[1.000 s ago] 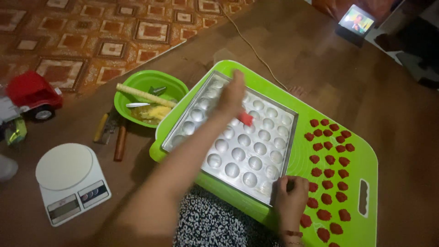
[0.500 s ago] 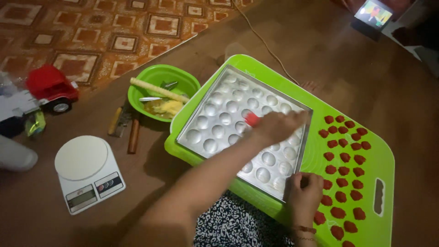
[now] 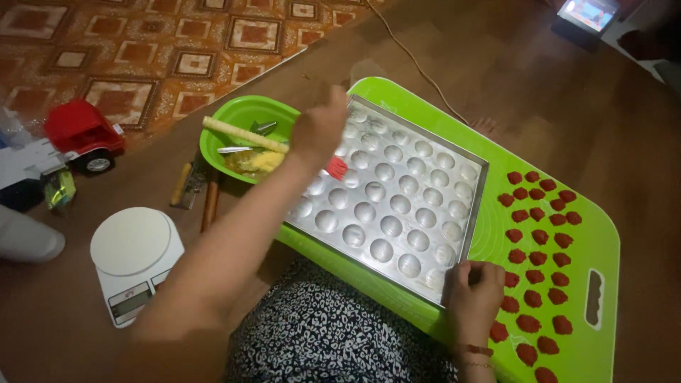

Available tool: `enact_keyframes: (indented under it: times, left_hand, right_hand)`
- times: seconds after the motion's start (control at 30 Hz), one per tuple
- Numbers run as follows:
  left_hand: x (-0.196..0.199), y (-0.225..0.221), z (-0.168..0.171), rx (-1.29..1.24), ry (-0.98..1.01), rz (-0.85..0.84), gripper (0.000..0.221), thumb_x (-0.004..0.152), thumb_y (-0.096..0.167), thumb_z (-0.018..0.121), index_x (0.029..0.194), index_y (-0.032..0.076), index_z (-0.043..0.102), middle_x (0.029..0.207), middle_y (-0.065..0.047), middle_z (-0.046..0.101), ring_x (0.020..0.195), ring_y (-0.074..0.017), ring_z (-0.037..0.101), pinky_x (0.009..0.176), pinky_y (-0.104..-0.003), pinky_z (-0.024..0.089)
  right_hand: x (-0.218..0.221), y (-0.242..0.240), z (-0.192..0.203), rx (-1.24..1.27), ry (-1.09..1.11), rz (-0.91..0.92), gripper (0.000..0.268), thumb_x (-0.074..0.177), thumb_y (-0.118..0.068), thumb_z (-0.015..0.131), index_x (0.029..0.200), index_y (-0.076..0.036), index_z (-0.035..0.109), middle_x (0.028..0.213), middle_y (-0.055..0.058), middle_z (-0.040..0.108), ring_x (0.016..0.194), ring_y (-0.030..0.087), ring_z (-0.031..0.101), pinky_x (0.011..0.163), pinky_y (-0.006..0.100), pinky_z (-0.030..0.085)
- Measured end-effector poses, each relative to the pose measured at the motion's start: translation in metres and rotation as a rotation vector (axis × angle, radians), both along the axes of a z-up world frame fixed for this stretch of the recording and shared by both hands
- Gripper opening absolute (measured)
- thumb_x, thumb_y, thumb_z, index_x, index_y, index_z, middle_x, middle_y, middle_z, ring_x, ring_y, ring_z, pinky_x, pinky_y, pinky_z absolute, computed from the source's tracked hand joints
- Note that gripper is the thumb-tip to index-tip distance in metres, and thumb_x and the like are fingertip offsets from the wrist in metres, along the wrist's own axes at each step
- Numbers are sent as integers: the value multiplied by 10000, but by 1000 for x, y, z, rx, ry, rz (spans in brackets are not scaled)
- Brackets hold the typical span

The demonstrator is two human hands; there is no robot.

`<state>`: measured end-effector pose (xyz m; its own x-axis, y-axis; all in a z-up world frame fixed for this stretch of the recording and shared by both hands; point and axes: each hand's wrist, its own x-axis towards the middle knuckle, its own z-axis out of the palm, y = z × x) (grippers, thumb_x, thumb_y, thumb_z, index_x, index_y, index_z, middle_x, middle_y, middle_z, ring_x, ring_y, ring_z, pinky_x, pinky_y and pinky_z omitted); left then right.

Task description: Using a spoon to transfer small portions of red dough from a mat to a baking tray.

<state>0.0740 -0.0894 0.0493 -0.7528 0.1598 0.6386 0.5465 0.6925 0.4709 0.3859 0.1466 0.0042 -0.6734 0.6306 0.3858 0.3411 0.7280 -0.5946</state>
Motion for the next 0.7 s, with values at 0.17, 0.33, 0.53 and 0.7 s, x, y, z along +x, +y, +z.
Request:
enact_keyframes:
  times: [0.17, 0.33, 0.53, 0.7]
  left_hand:
    - [72, 90, 2, -327, 40, -584, 330, 1085, 156, 425, 1367, 10, 516, 806, -171, 709, 435, -183, 619, 357, -282, 586]
    - [145, 165, -13, -15, 185, -626, 218, 1013, 239, 475, 1119, 72, 382, 699, -97, 680, 507, -319, 657, 424, -490, 471]
    - [40, 59, -22, -169, -72, -298, 674, 749, -95, 690, 1323, 35, 362, 1145, -179, 621, 978, -326, 639, 865, -437, 525]
    - [6, -26, -8, -120, 126, 22, 207, 1076, 249, 560, 1191, 96, 481, 598, -110, 637, 476, -331, 649, 396, -496, 469]
  right_hand:
    - [-1, -2, 1, 33, 29, 2, 165, 942, -105, 683, 889, 48, 647, 953, 163, 588, 810, 307, 560, 777, 396, 487]
    - [-1, -1, 0, 3, 2, -2, 179, 939, -116, 672, 892, 56, 656, 951, 176, 594, 809, 312, 567, 773, 400, 493]
    - [-1, 5, -4, 61, 36, 31, 165, 912, -100, 683, 851, 47, 637, 892, 166, 577, 752, 302, 543, 723, 397, 483]
    - [0, 1, 1, 65, 34, 30, 170, 928, -92, 666, 847, 51, 623, 905, 171, 582, 775, 306, 544, 748, 398, 482]
